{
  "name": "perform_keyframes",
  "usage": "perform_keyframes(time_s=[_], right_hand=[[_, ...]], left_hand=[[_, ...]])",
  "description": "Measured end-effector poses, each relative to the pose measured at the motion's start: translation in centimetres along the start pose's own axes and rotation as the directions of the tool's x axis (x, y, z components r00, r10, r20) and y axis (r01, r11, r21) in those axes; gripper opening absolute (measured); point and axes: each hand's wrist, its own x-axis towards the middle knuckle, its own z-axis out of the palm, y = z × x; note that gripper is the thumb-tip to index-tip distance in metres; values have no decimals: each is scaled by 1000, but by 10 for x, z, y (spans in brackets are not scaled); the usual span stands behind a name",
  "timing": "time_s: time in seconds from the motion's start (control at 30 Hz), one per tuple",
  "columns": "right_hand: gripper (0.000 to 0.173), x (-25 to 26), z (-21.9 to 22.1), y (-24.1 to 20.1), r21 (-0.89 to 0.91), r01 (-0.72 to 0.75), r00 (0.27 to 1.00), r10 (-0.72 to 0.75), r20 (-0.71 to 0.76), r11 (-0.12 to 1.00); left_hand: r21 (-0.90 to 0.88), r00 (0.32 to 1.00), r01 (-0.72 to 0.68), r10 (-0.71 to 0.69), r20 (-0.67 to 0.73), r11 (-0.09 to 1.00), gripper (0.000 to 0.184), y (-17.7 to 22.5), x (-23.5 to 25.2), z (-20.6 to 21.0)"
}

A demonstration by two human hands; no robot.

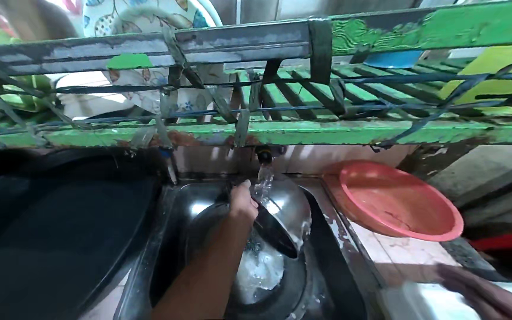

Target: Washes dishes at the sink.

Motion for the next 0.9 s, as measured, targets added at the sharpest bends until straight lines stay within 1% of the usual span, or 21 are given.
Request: perform_keyframes(time_s=[0.03,0.07,0.1,0.17,0.23,0.27,0.33,0.37,0.4,0.47,0.53,0.6,0.63,0.67,0.7,0.73,0.77,0.8,0.83,0.87,0.9], right_hand=[[36,16,15,-20,193,65,998,-62,-25,979],[34,34,32,-44,396,48,999,-47,-13,917],[33,55,51,-67,571,-16,999,-3,32,821],[33,99,88,-102,785,-135,990,60,124,604],[31,137,120,-140,892,-239,970,132,203,385],[30,154,134,-156,920,-283,956,153,249,270],[22,181,155,-186,921,-379,914,192,359,84],[19,191,162,-196,903,-429,890,189,415,34],[15,200,168,-201,884,-468,873,163,459,21],[20,210,176,-205,892,-451,890,86,447,29],[25,211,178,-207,918,-391,918,103,384,68],[21,202,170,-207,903,-428,901,99,423,44],[16,196,163,-203,866,-491,871,50,488,95],[22,191,155,-192,828,-525,832,-88,548,196],[29,188,147,-178,804,-508,782,-227,581,310],[33,184,142,-165,793,-473,777,-242,581,383],[39,179,141,-151,789,-441,835,-127,535,428],[43,176,147,-134,787,-401,900,42,434,469],[43,173,157,-114,763,-364,931,203,303,534],[41,169,168,-93,714,-370,923,322,210,594],[42,162,177,-76,679,-431,891,397,218,595]], left_hand=[[-42,1000,10,-11,-15,999,33,1,-2,-4],[-73,999,9,-11,-33,997,33,1,-6,-11],[-97,998,-7,0,-65,995,34,3,-10,-19],[-100,991,-73,61,-120,992,31,4,-16,-39],[-82,980,-121,106,-169,989,18,7,-18,-55],[-112,977,-122,99,-189,986,17,10,-19,-60],[-169,976,-115,80,-202,979,24,14,-20,-72],[-172,974,-119,81,-211,978,25,15,-20,-76],[-172,973,-119,80,-218,978,26,16,-19,-81],[-189,968,-114,66,-240,975,26,17,-15,-89],[-217,964,-117,58,-259,969,25,18,-12,-91],[-240,962,-121,54,-268,963,25,18,-12,-89],[-249,961,-126,56,-269,960,26,17,-12,-87],[-255,961,-139,69,-266,957,26,15,-12,-85],[-260,962,-147,77,-261,954,26,15,-14,-83],[-253,960,-150,78,-270,956,25,15,-16,-81],[-242,957,-145,74,-279,959,26,16,-19,-80],[-239,958,-142,73,-277,961,29,17,-23,-81],[-220,956,-144,79,-282,965,30,18,-26,-81],[-215,957,-155,93,-275,964,31,20,-26,-83],[-201,956,-175,117,-267,964,30,19,-25,-87]])
